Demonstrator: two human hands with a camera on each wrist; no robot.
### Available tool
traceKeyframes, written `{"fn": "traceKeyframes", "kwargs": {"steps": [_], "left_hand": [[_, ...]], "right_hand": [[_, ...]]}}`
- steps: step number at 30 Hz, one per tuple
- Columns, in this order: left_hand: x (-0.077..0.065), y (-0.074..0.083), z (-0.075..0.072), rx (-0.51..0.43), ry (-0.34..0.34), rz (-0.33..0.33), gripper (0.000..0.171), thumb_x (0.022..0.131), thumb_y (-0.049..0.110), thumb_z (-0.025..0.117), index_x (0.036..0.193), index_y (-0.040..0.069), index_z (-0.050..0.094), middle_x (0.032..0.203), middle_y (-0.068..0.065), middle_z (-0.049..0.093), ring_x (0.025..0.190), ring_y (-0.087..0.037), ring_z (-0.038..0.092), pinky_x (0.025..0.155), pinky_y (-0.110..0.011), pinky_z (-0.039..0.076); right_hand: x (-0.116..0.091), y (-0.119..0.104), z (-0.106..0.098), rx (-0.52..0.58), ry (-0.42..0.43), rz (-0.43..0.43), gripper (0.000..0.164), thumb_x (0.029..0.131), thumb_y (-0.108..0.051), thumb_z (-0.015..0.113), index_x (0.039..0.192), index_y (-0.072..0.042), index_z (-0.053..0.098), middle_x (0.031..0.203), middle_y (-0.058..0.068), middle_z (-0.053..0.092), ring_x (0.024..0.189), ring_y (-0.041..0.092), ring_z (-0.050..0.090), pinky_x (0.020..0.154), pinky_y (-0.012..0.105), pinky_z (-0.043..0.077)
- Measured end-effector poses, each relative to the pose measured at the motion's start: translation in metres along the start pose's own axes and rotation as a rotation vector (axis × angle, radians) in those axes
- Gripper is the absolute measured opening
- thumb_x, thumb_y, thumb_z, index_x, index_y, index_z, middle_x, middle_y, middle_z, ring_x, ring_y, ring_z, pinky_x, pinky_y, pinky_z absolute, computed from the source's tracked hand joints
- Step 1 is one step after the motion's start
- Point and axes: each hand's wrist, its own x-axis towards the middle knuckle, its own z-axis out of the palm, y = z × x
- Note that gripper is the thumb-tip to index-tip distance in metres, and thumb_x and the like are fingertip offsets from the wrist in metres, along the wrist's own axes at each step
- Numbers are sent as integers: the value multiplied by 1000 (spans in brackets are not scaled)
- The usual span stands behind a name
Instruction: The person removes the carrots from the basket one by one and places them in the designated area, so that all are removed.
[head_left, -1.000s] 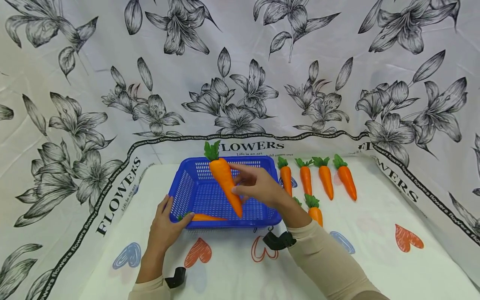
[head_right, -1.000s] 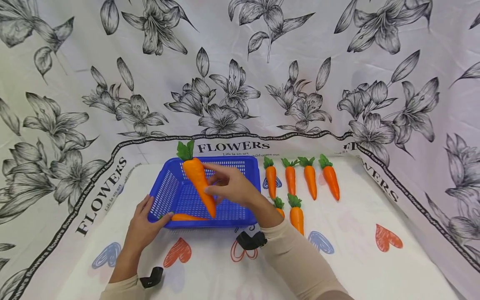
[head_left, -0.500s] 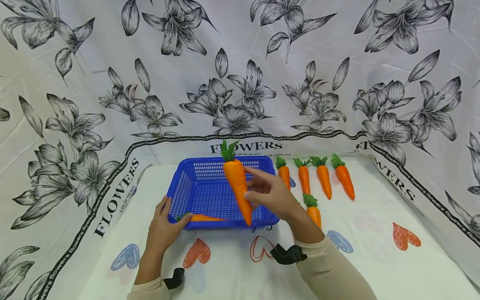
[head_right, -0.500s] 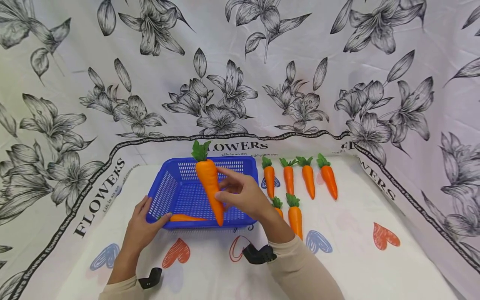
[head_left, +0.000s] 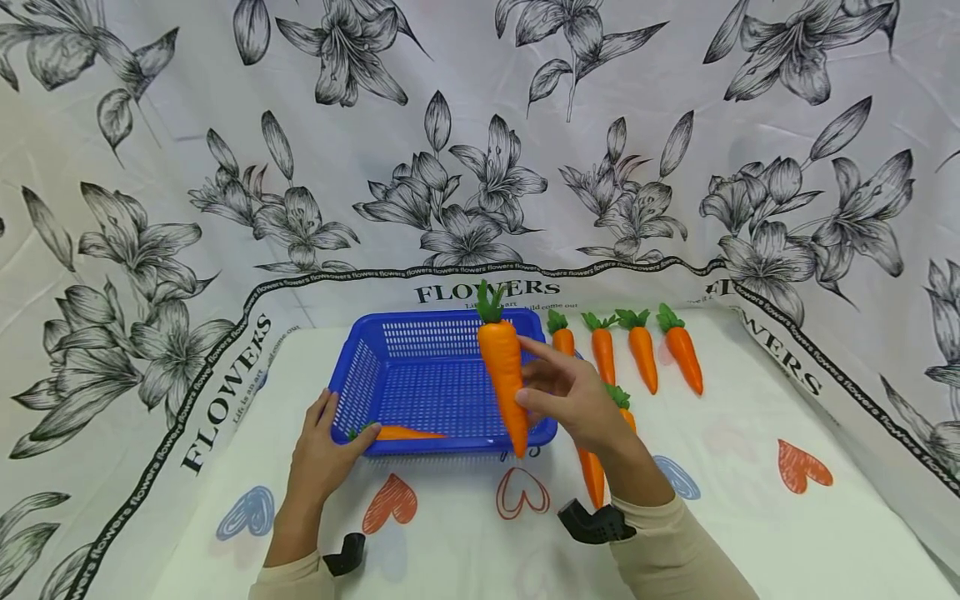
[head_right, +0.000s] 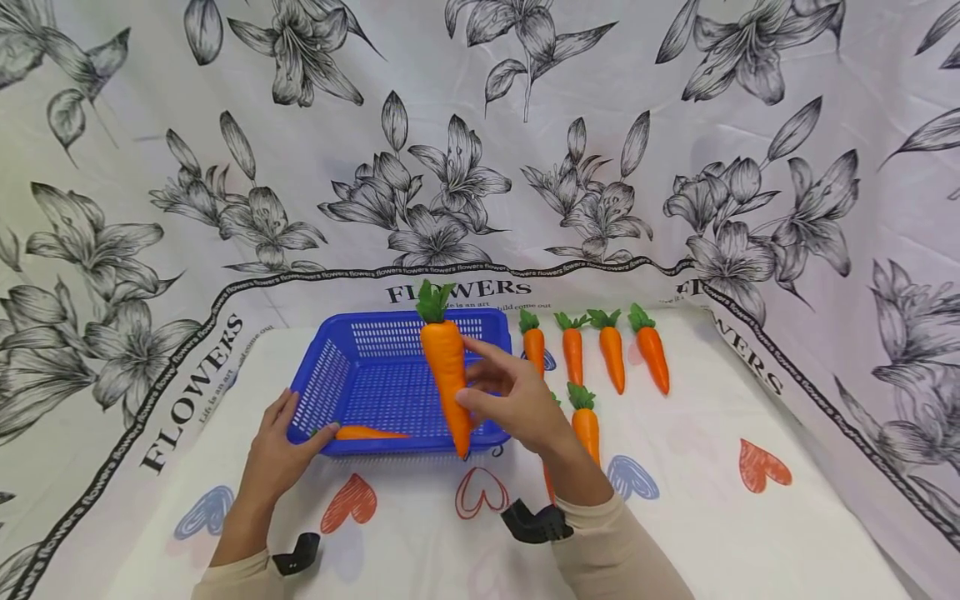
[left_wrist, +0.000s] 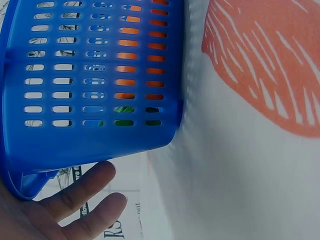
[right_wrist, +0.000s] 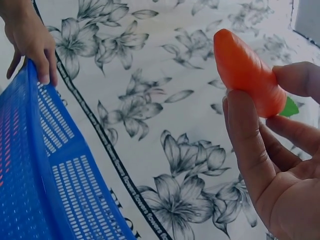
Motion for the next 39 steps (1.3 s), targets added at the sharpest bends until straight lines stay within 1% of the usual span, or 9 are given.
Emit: {"fn": "traceKeyframes", "kwargs": {"steps": [4,8,12,17,21,25,31,34,39], "left_hand": [[0,0,-1,-3,-7,-3,104,82,64,63,155,7,16,159,-15,8,138,-48,18,105,-67,18],[1,-1,1,-3,2,2,103,82,62,64,155,7,16,159,-15,9,137,-49,19,104,-69,19],[2,-3,2,-3,14,6,103,82,62,65,155,6,16,159,-15,9,137,-49,19,103,-69,20],[3,-3,3,-9,16,-1,104,81,62,65,155,7,16,159,-14,9,138,-48,19,104,-69,19],[1,-2,3,-16,8,-8,104,81,62,65,155,7,16,159,-15,9,137,-49,19,103,-69,19],[2,-3,3,-17,8,-9,104,81,63,65,155,8,16,159,-14,8,137,-49,19,104,-69,19],[2,-3,3,-17,10,-13,104,81,63,65,155,8,16,159,-14,8,137,-49,19,103,-69,18],[1,-2,2,-16,6,-13,104,81,63,65,155,7,16,159,-16,9,137,-49,19,103,-70,19],[1,-1,2,-12,8,-9,104,81,62,65,155,7,16,159,-16,10,137,-49,19,103,-69,19]], "right_hand": [[-10,1,-9,-39,51,26,64,89,-5,67,147,-3,38,107,21,57,91,29,63,66,42,58],[-18,1,-17,-68,104,54,64,90,-3,66,147,-2,38,107,21,55,89,27,63,65,41,58],[-24,0,-23,-83,155,76,64,89,0,65,147,-1,37,106,23,54,87,26,63,63,40,58],[-34,-1,-33,-118,215,113,64,89,0,66,147,-3,39,105,23,53,88,27,62,64,42,58],[-41,-1,-43,-148,231,108,64,89,0,66,147,-4,39,104,24,55,84,27,63,64,44,58],[-46,-3,-49,-188,268,110,63,89,-1,66,147,-4,40,103,23,54,83,26,63,63,44,58],[-53,-6,-58,-187,296,116,62,90,0,65,147,-1,39,102,23,50,85,24,61,62,44,58],[-57,-6,-63,-193,302,111,62,91,0,64,146,0,38,101,21,53,84,24,63,62,42,58],[-65,-5,-74,-142,306,81,61,90,6,62,146,5,36,100,16,56,79,22,64,60,41,58]]}}
